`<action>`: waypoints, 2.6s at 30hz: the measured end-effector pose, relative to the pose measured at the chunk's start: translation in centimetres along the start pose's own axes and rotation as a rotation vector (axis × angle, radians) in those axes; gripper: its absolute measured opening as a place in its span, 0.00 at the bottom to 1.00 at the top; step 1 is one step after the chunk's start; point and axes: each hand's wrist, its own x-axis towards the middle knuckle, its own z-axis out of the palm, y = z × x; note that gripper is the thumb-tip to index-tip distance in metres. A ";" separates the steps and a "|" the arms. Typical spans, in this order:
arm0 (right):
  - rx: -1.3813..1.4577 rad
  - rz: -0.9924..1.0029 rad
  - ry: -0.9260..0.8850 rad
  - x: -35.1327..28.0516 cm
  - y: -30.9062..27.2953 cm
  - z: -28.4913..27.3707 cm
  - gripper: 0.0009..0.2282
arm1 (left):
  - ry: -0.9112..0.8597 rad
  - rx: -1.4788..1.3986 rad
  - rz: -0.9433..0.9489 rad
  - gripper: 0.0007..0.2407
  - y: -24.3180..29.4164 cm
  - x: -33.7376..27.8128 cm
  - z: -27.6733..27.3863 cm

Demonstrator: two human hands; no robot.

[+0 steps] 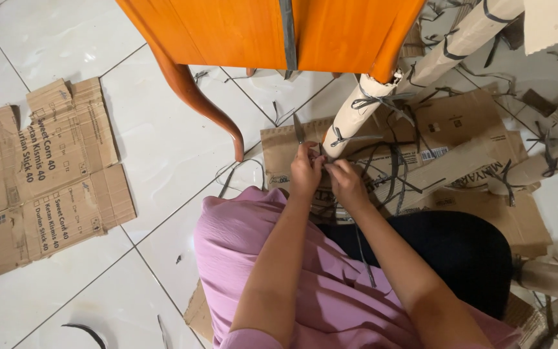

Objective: Securing protective cardboard to chair legs using plastic ties and scissors

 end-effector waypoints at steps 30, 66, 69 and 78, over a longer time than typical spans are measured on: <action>-0.032 0.384 0.068 -1.1 12.0 2.9 0.03 | -0.075 -0.557 -0.870 0.14 -4.4 1.8 2.1; 1.196 1.438 -0.028 -1.8 3.8 2.5 0.13 | -0.302 -0.468 -0.896 0.12 -2.3 0.9 4.5; 1.122 1.426 -0.021 -1.5 3.8 2.0 0.15 | -0.316 -0.443 -0.865 0.13 -2.7 0.8 4.1; 0.219 0.907 -0.064 -2.9 5.9 3.8 0.05 | -0.320 -0.273 -0.748 0.12 -0.2 1.7 1.4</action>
